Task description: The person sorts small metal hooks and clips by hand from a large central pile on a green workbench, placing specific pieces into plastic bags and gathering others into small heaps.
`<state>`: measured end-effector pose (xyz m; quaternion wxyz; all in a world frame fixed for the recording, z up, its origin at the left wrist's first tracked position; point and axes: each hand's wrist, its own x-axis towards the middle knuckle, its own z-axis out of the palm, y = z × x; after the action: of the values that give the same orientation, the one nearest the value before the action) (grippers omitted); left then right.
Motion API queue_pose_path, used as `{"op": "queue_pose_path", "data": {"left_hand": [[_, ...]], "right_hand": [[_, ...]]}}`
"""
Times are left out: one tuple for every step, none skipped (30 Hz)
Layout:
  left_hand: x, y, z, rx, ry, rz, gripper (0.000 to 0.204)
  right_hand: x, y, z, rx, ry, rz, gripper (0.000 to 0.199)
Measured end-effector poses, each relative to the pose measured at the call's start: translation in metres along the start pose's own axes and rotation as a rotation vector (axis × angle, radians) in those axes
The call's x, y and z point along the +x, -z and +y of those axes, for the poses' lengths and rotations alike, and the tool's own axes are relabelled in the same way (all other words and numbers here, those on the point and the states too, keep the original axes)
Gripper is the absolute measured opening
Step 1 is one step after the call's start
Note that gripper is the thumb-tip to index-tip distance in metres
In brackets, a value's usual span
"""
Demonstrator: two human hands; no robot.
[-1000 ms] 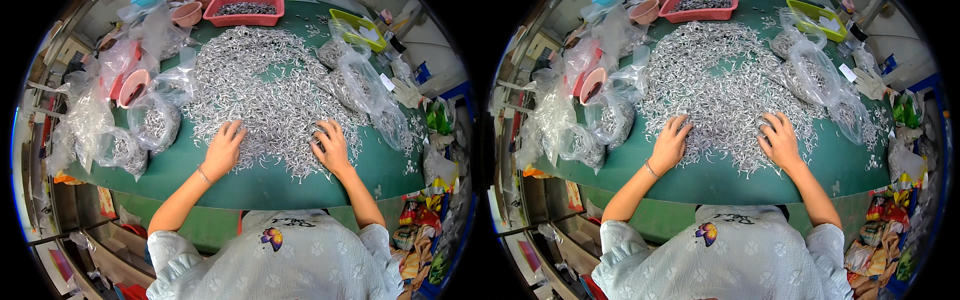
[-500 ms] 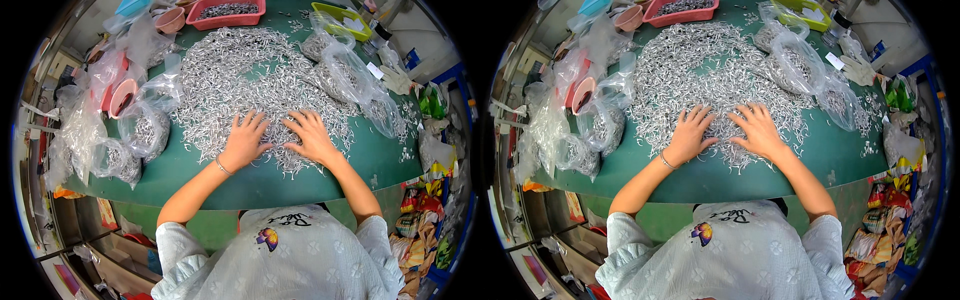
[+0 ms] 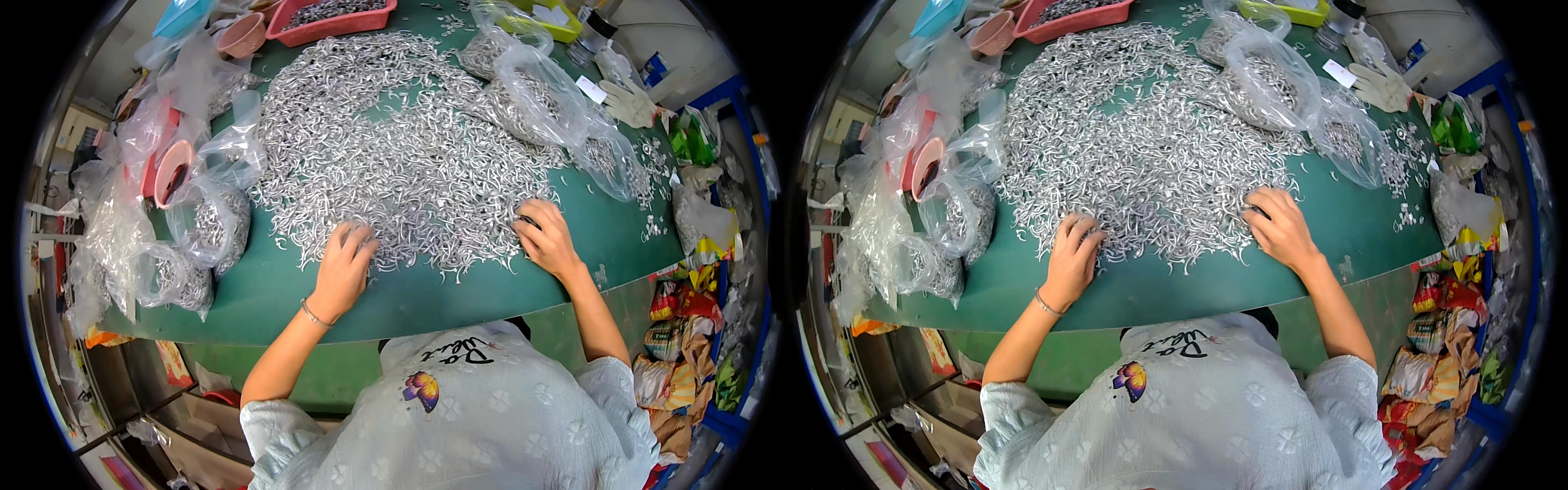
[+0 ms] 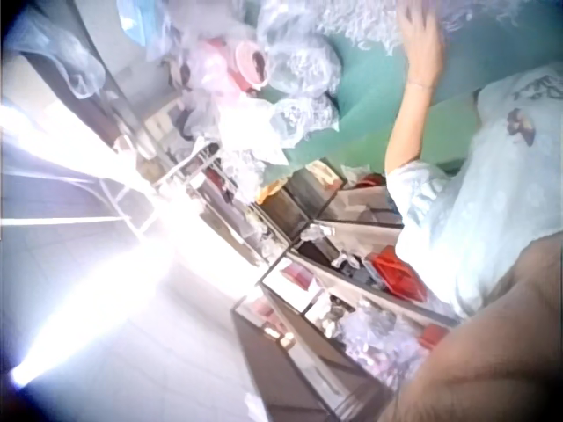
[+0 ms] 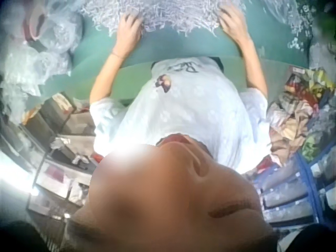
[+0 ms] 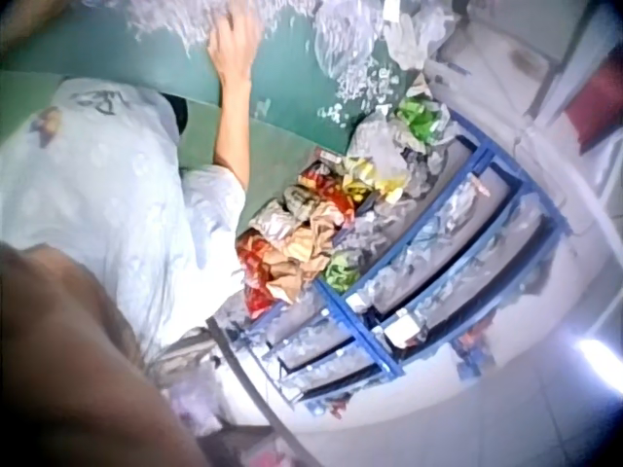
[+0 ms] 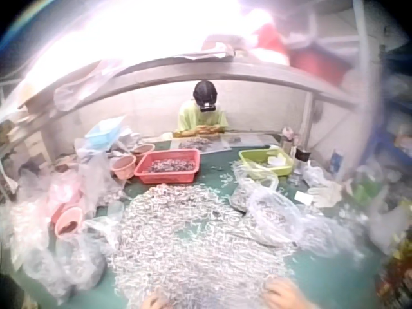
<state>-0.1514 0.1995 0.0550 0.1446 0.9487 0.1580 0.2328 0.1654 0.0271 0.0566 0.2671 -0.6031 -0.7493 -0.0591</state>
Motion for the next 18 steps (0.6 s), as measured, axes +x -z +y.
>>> {"op": "queue_pose_path", "data": {"left_hand": [[-0.006, -0.001, 0.004, 0.007, 0.016, -0.017, 0.033], [-0.013, -0.002, 0.008, 0.015, 0.031, -0.032, 0.033], [-0.019, -0.003, 0.012, 0.023, 0.047, -0.047, 0.033], [-0.023, -0.002, 0.016, -0.010, 0.040, -0.076, 0.034], [-0.024, -0.001, 0.020, -0.035, 0.035, -0.075, 0.034], [-0.024, -0.001, 0.025, -0.060, 0.029, -0.075, 0.034], [-0.024, -0.001, 0.028, -0.086, 0.024, -0.075, 0.034], [-0.029, -0.003, 0.028, -0.112, 0.063, -0.067, 0.036], [-0.020, -0.003, 0.032, -0.065, 0.116, -0.043, 0.039], [-0.003, -0.001, 0.041, -0.017, 0.174, -0.015, 0.041], [0.012, 0.001, 0.045, 0.033, 0.232, 0.010, 0.044], [0.022, 0.001, 0.044, 0.076, 0.250, -0.019, 0.052], [0.022, -0.002, 0.044, 0.115, 0.240, -0.056, 0.051], [0.021, -0.008, 0.043, 0.152, 0.227, -0.090, 0.050], [0.018, -0.014, 0.042, 0.189, 0.214, -0.125, 0.049], [0.011, -0.018, 0.036, 0.107, 0.190, -0.101, 0.045], [0.008, -0.019, 0.035, 0.101, 0.167, -0.116, 0.043], [0.004, -0.019, 0.034, 0.096, 0.145, -0.130, 0.041]], "right_hand": [[-0.005, 0.003, 0.000, 0.019, -0.037, 0.008, 0.018], [-0.010, 0.006, 0.000, 0.037, -0.071, 0.017, 0.018], [-0.014, 0.009, 0.000, 0.055, -0.105, 0.026, 0.017], [-0.017, 0.011, 0.001, 0.071, -0.157, 0.076, 0.016], [-0.017, 0.011, 0.002, 0.089, -0.208, 0.130, 0.015], [-0.018, 0.011, 0.004, 0.106, -0.258, 0.185, 0.013], [-0.022, 0.004, 0.010, 0.168, -0.410, 0.248, 0.019], [-0.009, 0.007, 0.007, 0.204, -0.470, 0.236, 0.030], [0.007, 0.011, -0.003, 0.233, -0.537, 0.221, 0.040], [0.020, 0.011, -0.010, 0.209, -0.440, 0.123, 0.050], [0.030, 0.008, -0.016, 0.188, -0.344, 0.027, 0.059], [0.035, 0.000, -0.022, 0.112, -0.299, -0.061, 0.065], [0.037, -0.006, -0.028, 0.031, -0.242, -0.114, 0.057], [0.034, -0.010, -0.025, 0.042, -0.239, -0.117, 0.052], [0.029, -0.013, -0.021, 0.053, -0.237, -0.119, 0.046], [0.023, -0.013, -0.016, 0.064, -0.247, -0.099, 0.043], [0.016, -0.011, -0.011, 0.074, -0.262, -0.081, 0.039], [0.010, -0.010, -0.007, 0.084, -0.276, -0.063, 0.035]]}}
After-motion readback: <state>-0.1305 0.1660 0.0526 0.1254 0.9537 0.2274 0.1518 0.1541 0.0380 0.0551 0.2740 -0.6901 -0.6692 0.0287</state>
